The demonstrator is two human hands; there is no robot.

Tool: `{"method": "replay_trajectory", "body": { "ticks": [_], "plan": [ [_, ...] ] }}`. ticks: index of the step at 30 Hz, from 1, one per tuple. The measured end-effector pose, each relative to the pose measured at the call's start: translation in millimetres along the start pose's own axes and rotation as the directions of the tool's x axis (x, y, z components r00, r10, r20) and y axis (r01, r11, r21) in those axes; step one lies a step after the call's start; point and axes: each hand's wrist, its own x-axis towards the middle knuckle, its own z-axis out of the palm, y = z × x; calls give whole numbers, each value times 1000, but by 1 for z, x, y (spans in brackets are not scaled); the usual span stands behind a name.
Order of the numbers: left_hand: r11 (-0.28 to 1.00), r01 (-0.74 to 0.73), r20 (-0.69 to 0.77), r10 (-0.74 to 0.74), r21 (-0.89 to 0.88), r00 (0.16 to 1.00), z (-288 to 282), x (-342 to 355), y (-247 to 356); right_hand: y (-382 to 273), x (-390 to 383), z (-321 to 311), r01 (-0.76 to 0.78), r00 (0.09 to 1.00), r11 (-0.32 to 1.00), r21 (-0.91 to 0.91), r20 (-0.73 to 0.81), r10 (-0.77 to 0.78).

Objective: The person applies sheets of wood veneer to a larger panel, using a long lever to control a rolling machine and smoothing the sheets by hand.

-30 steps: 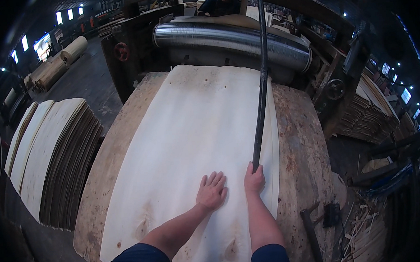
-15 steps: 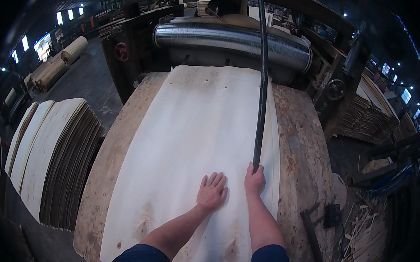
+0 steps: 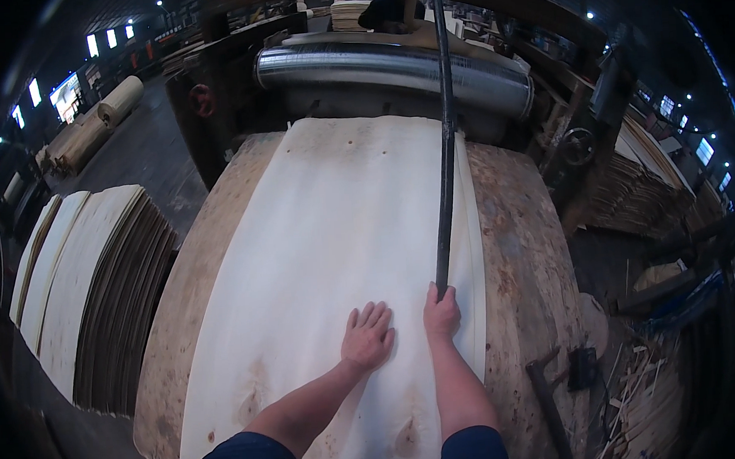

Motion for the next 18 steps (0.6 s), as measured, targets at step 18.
{"method": "replay_trajectory", "body": {
  "ticks": [18],
  "plan": [
    [1000,3,-10,-3,-2,1000,1,1,1,16,-1,-5,113,983,977,180,122,-136]
  ]
}}
